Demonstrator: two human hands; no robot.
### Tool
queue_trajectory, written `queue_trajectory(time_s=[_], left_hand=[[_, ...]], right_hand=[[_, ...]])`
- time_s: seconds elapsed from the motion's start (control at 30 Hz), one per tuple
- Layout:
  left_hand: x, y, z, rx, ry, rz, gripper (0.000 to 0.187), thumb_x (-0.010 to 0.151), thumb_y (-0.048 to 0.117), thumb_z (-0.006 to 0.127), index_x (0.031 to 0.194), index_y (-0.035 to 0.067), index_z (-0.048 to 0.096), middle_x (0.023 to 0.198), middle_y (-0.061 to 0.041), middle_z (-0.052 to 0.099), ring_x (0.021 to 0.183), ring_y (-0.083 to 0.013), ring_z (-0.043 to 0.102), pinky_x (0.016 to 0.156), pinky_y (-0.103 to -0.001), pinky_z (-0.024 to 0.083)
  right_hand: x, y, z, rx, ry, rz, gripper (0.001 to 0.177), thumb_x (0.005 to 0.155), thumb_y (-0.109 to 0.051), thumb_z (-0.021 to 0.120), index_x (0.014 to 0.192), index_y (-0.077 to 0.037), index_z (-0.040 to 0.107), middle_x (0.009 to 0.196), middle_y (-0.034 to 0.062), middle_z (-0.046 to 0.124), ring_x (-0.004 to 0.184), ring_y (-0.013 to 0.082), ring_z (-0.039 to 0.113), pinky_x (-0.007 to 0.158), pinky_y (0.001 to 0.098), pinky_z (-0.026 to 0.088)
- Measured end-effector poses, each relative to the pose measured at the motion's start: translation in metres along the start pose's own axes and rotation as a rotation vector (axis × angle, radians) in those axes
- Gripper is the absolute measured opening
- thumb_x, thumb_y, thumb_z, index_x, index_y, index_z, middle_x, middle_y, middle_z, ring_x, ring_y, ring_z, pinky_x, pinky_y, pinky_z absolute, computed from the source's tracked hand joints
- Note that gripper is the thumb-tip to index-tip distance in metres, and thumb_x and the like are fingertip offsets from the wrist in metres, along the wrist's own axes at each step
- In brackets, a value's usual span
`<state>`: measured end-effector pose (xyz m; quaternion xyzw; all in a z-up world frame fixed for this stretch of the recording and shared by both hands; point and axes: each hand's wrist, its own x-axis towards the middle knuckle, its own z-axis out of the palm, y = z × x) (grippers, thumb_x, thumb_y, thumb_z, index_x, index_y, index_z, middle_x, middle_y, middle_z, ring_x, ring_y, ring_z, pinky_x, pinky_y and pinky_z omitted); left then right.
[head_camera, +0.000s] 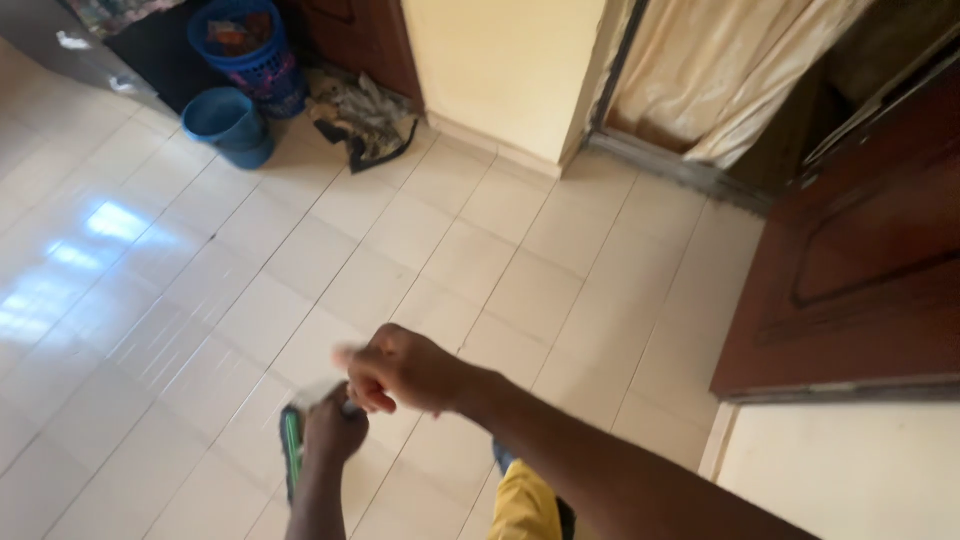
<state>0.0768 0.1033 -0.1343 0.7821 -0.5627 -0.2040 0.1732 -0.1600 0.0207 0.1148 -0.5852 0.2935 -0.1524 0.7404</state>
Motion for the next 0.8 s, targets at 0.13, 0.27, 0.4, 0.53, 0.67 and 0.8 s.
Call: queue_trajectory(time_s=[0.13,0.27,0.4,0.53,0.67,0.8], left_hand=[[0.043,0.034,0.029,-0.134,0.019,0.098,0.018,0.081,0.015,0.067,0.098,0.015,0.071,0.086,-0.018,0.074,0.086,-0.0404,0.072,0.075,-0.047,0.058],[0.092,0.136,0.001,-0.413,-0.091,0.237,0.024,0.081,0.008,0.058,0.099,0.014,0.074,0.082,-0.01,0.078,0.078,-0.0304,0.076,0.072,-0.041,0.059],[0.124,0.213,-0.034,-0.577,-0.241,0.164,0.02,0.094,0.019,0.055,0.103,0.012,0.071,0.074,-0.005,0.075,0.069,-0.0194,0.075,0.069,-0.037,0.059],[0.138,0.227,-0.065,-0.574,-0.258,0.111,0.02,0.096,0.022,0.058,0.097,0.009,0.072,0.066,-0.012,0.07,0.061,-0.022,0.069,0.064,-0.038,0.055],[0.136,0.187,-0.096,-0.581,-0.044,0.204,0.021,0.095,0.018,0.06,0.084,0.005,0.073,0.063,-0.014,0.062,0.059,-0.0217,0.057,0.062,-0.037,0.049],[0.11,0.135,-0.138,-0.737,0.146,0.201,0.016,0.091,0.014,0.061,0.081,0.004,0.068,0.068,-0.006,0.067,0.065,-0.0165,0.061,0.065,-0.035,0.051]], right_hand=[[0.033,0.016,-0.059,0.081,-0.003,-0.253,0.059,0.105,-0.027,0.045,0.05,-0.006,0.044,0.047,0.0064,0.045,0.047,0.0179,0.046,0.082,0.0354,0.057],[0.026,-0.06,-0.116,0.105,0.05,-0.213,0.054,0.101,-0.019,0.046,0.049,-0.006,0.042,0.046,0.0066,0.042,0.052,0.0213,0.052,0.072,0.0389,0.052],[0.028,-0.124,-0.142,-0.172,0.199,-0.165,0.054,0.1,-0.022,0.044,0.048,-0.008,0.046,0.043,0.0068,0.047,0.044,0.0231,0.052,0.078,0.0374,0.061],[0.037,-0.174,-0.116,-0.19,0.204,-0.174,0.054,0.097,-0.022,0.05,0.046,-0.009,0.044,0.044,0.0056,0.046,0.052,0.019,0.063,0.065,0.0381,0.056],[0.065,-0.203,-0.06,-0.267,0.071,-0.251,0.053,0.098,-0.032,0.057,0.05,-0.01,0.05,0.046,0.0026,0.051,0.044,0.0128,0.053,0.055,0.0331,0.053],[0.09,-0.2,-0.001,-0.263,-0.13,-0.413,0.041,0.094,-0.032,0.066,0.059,-0.011,0.057,0.054,-0.0007,0.052,0.051,0.0079,0.05,0.053,0.0284,0.044]])
